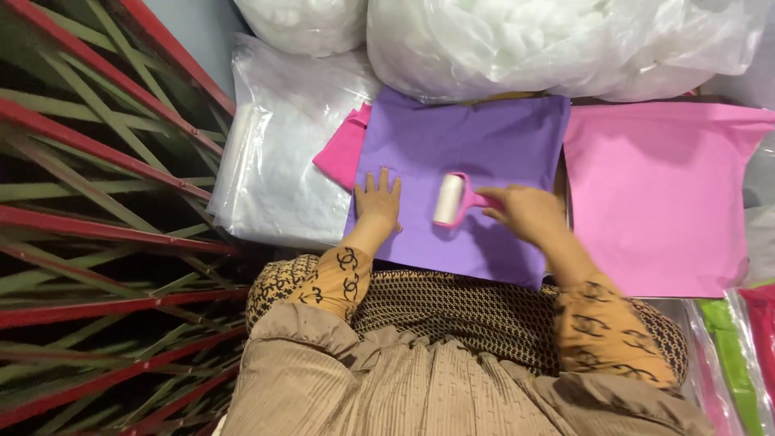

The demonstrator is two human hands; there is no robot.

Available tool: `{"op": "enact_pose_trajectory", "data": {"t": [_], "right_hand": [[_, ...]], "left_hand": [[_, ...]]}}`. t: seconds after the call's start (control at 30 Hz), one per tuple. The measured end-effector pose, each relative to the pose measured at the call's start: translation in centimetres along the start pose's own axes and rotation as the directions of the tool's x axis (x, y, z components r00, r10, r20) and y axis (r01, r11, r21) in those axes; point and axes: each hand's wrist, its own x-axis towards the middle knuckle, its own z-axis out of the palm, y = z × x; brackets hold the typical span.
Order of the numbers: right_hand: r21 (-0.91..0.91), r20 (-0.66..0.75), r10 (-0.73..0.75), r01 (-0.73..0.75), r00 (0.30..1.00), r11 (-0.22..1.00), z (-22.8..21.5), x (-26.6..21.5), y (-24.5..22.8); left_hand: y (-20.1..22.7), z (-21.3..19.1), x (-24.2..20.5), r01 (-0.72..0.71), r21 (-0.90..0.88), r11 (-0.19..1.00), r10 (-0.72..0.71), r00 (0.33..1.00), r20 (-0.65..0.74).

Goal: Using a lint roller to remove lint and debris from various pieces of upholstery fabric.

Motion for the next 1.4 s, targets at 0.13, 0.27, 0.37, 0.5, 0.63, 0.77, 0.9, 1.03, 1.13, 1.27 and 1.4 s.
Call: {"op": "enact_pose_trajectory", "data": {"t": [0.13,0.27,0.37,0.5,0.63,0.77,0.9,1.03,1.13,1.27,1.4], "right_hand": [[-0.011,0.124,0.080,-0.079,0.989,0.997,-2.9,-3.2,5.4],[-0.290,0.179,0.265,-0.206,0.948,0.935,-3.8,-4.0,10.0],[-0.082,0.069,0.109,-0.104,0.992,0.991,-5.8,-1.2,4.6],[-0.004,-0.057,0.028,-0.028,0.998,1.000,-4.4,2.2,-0.1],[0.029,0.013,0.069,-0.069,0.998,0.997,-3.0,2.2,4.6],[-0.123,0.130,0.248,-0.233,0.960,0.965,-3.5,-2.2,11.7],[-0.113,0.111,0.307,-0.295,0.945,0.949,-4.2,-4.2,11.6],[0.485,-0.034,0.105,-0.076,0.994,0.871,1.7,-1.0,9.2],[0.626,-0.033,0.058,-0.024,0.998,0.780,4.5,0.1,7.0],[0.742,0.059,0.041,-0.071,0.997,0.667,8.1,1.0,7.0],[0.699,0.174,-0.003,-0.121,0.985,0.705,5.6,-1.1,5.9]], "left_hand": [[0.1,0.6,0.2,-0.024,-0.038,0.999,0.021,0.996,-0.092],[0.5,-0.8,-0.1,-0.066,-0.061,0.996,0.059,0.991,-0.118],[1.1,-1.8,-0.3,-0.123,-0.128,0.984,0.100,0.979,-0.176],[2.2,0.4,2.6,-0.066,-0.111,0.992,0.055,0.993,-0.102],[2.2,-0.6,1.7,-0.059,-0.067,0.996,0.055,0.997,-0.059],[1.9,-0.2,1.8,-0.064,-0.054,0.997,0.060,0.996,-0.068],[2.6,0.1,2.5,-0.064,-0.050,0.997,0.059,0.993,-0.101],[2.9,1.3,3.4,-0.219,-0.085,0.972,0.165,0.895,-0.414],[3.8,3.7,5.9,-0.287,-0.073,0.955,0.209,0.829,-0.519],[4.0,5.2,7.7,-0.304,-0.074,0.950,0.204,0.783,-0.588],[3.8,5.7,8.1,-0.341,-0.071,0.938,0.241,0.782,-0.575]]}}
